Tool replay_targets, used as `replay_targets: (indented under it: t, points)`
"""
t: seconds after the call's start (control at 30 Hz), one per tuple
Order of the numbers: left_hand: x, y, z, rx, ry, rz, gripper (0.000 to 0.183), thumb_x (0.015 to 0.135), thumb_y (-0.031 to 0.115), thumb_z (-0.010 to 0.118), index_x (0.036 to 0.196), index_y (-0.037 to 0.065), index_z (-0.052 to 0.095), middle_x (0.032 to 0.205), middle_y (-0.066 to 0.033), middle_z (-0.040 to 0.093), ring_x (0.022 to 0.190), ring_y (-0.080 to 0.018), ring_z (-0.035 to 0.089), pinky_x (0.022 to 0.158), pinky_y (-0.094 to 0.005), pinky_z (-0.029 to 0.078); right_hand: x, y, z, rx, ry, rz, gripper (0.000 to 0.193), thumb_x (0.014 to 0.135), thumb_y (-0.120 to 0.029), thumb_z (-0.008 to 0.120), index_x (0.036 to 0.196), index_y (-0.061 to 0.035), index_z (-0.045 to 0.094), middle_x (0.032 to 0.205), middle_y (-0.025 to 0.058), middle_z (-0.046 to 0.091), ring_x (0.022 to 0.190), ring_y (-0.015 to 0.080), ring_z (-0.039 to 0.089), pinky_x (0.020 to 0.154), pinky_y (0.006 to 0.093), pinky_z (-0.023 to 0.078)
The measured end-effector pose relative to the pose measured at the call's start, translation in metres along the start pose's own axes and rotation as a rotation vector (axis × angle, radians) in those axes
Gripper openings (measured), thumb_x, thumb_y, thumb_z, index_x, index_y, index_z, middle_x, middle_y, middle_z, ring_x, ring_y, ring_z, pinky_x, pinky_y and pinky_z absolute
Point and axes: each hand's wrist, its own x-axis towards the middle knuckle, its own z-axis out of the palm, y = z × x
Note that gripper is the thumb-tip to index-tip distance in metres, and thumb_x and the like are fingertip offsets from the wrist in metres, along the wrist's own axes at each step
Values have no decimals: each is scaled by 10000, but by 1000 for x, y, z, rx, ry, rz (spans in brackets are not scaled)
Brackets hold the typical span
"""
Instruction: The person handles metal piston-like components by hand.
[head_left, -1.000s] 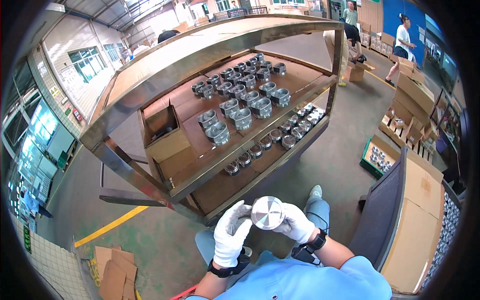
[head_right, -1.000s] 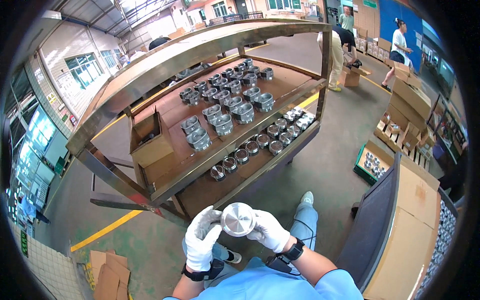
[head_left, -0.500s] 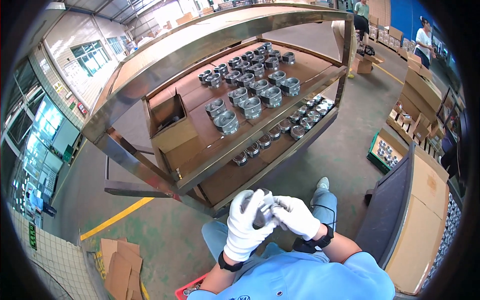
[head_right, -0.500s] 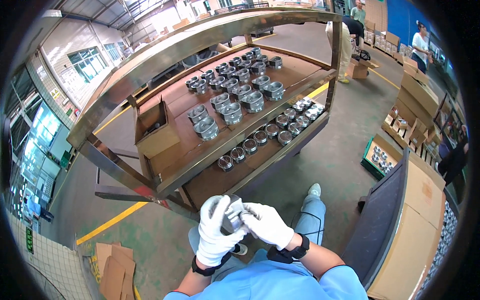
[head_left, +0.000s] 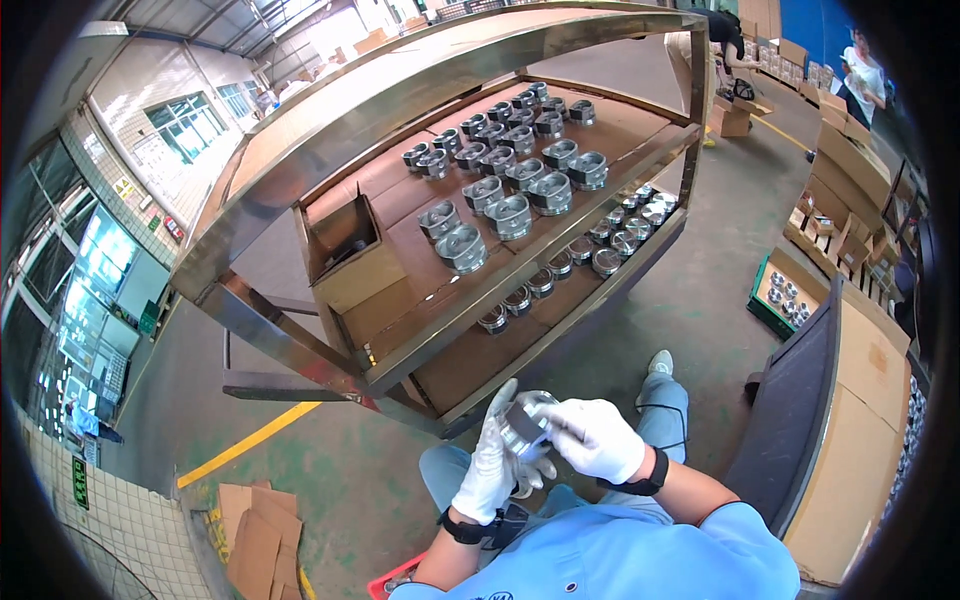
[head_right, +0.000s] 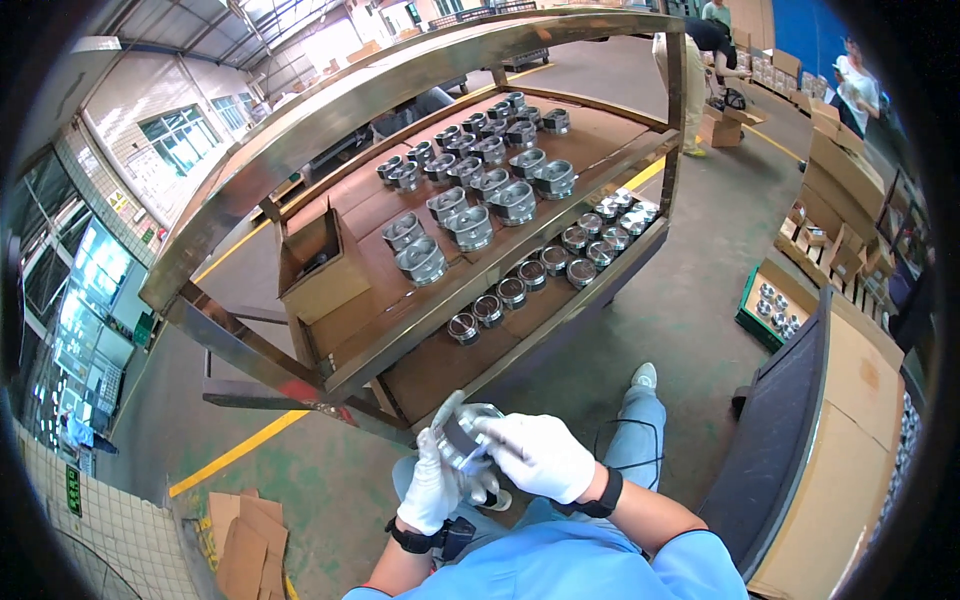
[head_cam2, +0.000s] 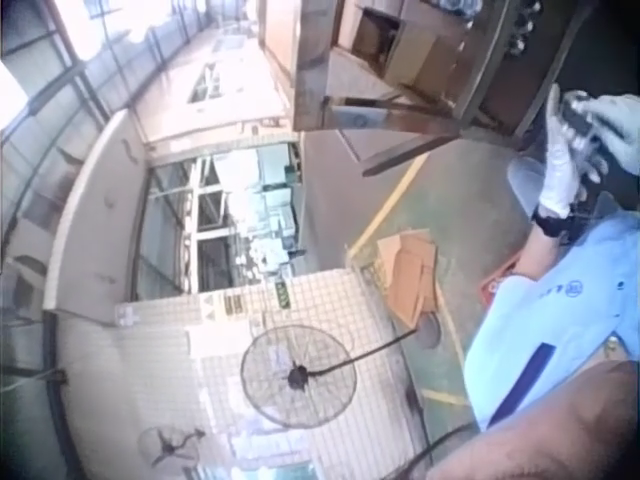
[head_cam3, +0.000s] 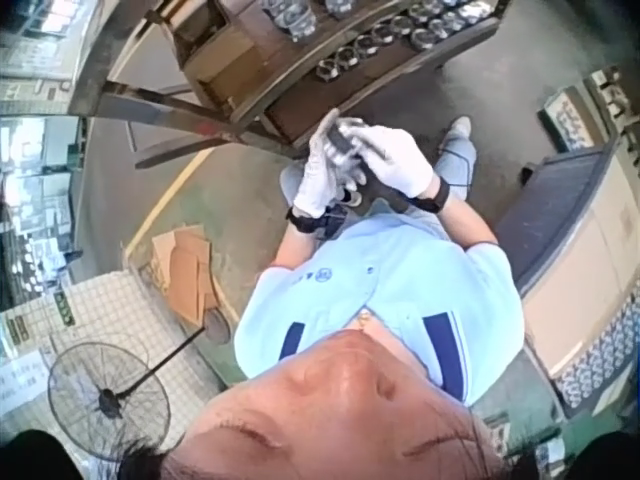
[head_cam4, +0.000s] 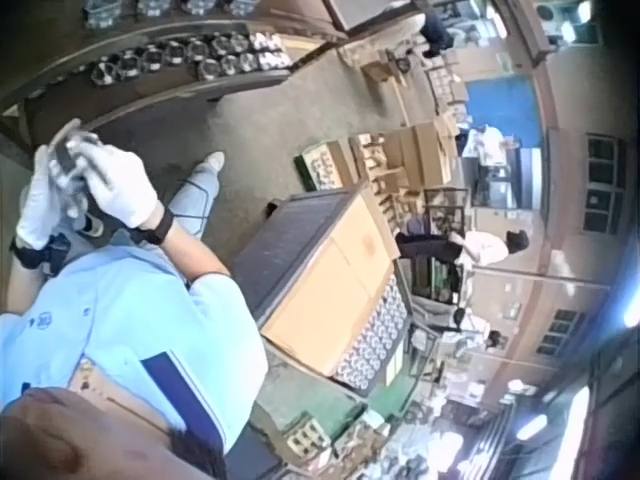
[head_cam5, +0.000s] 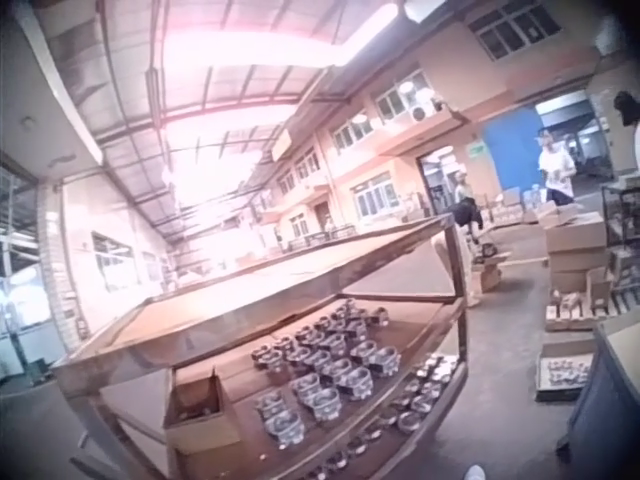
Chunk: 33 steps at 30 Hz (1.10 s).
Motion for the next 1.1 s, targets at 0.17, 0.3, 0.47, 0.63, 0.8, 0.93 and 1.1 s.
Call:
replay_targets:
  t: [0.17,0.3,0.47,0.63,0.8,0.93,1.1]
  points:
    - [-5,12,-6,-38,-257,-171,1198,716,854,521,1552,268,-106,1170,-366,552,735,-385,705,528,-358,600,-12,26,8,1201,79,735,255,989,-230,492,1066,-31,631,731,-17,600,509,25,484,460,186,369]
    - [0,10,-7,-125,-370,-161,1156,781,785,549,1553,242,-119,1139,-376,576,783,-405,706,565,-393,605,-19,25,8,1439,86,741,243,981,-217,498,1064,-30,627,710,-30,566,492,22,397,444,188,311]
    - [-1,7,0,-49,-385,-121,1131,812,768,531,1558,195,-97,1129,-400,571,755,-398,706,576,-397,607,-26,28,6,1592,93,759,268,981,-210,493,1131,-20,608,763,-31,589,513,16,412,442,182,314]
    - [0,1,-7,-64,-404,-93,1084,853,691,561,1558,203,-102,1148,-400,564,815,-410,701,605,-409,607,-20,20,3,1589,89,736,304,986,-224,519,1197,-16,583,837,-31,605,520,14,419,443,172,322]
    - [-2,0,-6,-7,-342,-87,1031,881,634,566,1560,221,-90,1163,-374,570,817,-412,694,613,-420,601,-21,26,5,1498,70,725,324,977,-248,568,1222,-36,583,857,-34,602,561,9,435,487,167,347]
    - [-6,-4,2,-13,-216,-49,1013,884,628,581,1568,196,-29,1241,-300,565,915,-366,691,687,-384,599,-17,22,9,1041,128,671,370,976,-287,565,1241,-29,579,892,-21,619,677,35,526,566,186,419]
    - [-1,-20,-4,-461,-395,-220,909,863,648,583,1473,39,296,1288,-295,534,1040,-424,631,799,-485,565,-3,19,-7,387,-34,159,359,826,-124,553,1160,-54,663,905,125,670,778,268,639,727,363,521]
